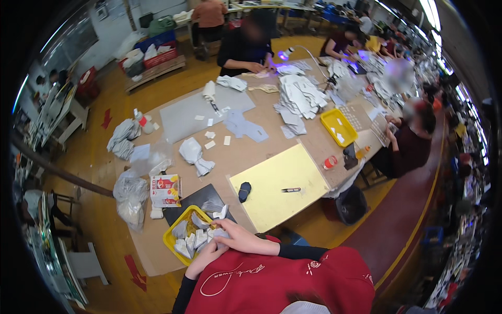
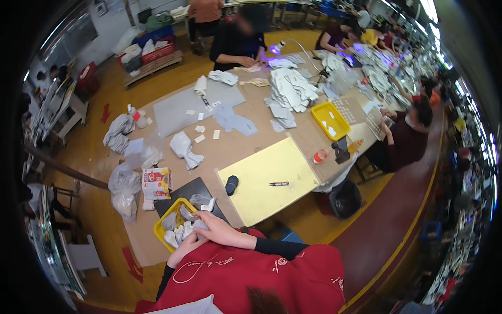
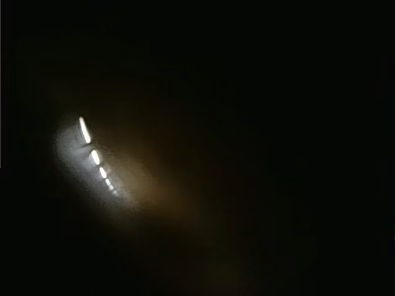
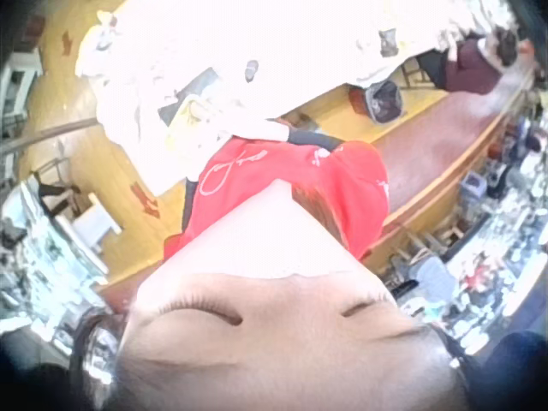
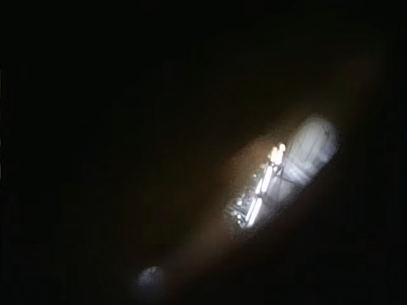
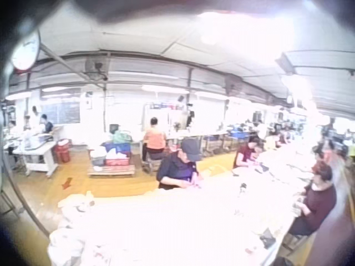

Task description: The person folds small white fabric pieces and stacks them into a yellow tray. They then handle a bundle of dark fabric pieces, separating and stacking them on the table. The person continues to fold and organize fabric pieces throughout the clip.

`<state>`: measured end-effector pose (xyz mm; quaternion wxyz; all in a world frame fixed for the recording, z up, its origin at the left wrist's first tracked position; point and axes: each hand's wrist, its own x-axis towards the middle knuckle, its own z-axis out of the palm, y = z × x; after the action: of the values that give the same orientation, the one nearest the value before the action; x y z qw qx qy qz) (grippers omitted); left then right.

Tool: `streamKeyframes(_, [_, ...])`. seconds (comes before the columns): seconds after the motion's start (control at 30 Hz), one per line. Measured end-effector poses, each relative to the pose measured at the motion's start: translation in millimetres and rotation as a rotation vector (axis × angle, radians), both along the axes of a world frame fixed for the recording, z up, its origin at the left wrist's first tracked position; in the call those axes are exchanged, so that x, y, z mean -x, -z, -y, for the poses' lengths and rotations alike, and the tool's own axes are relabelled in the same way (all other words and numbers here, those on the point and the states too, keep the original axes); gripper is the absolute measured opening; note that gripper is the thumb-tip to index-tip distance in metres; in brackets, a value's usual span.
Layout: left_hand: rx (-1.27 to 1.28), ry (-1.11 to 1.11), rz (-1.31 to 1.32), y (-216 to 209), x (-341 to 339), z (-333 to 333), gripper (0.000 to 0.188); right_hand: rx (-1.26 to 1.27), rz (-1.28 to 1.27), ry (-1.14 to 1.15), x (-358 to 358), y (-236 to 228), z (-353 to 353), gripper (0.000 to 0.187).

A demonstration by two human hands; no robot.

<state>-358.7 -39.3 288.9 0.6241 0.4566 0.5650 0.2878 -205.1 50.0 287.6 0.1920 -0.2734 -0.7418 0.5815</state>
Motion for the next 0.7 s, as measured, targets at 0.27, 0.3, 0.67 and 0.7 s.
streamKeyframes(0.27, [-0.009, -0.289, 0.141, 52.3, -6.6, 2.1, 0.032, 0.069, -0.104, 0.135, 1.6, 3.8, 1.1, 0.049])
streamKeyframes(0.3, [-0.046, -0.219, 0.050, 51.1, -0.9, -1.7, 0.033, 0.123, -0.140, 0.192, 0.9, 3.4, -4.7, 0.050])
streamKeyframes(0.67, [0.107, -0.129, 0.143, 7.9, 2.3, 1.2, 0.046, -0.098, -0.078, 0.001, 3.5, -3.5, -11.0, 0.042])
streamKeyframes(0.7, [0.062, -0.209, 0.124, 30.5, 1.8, 6.6, 0.044, -0.141, -0.045, -0.092, 3.7, 1.0, -9.4, 0.041])
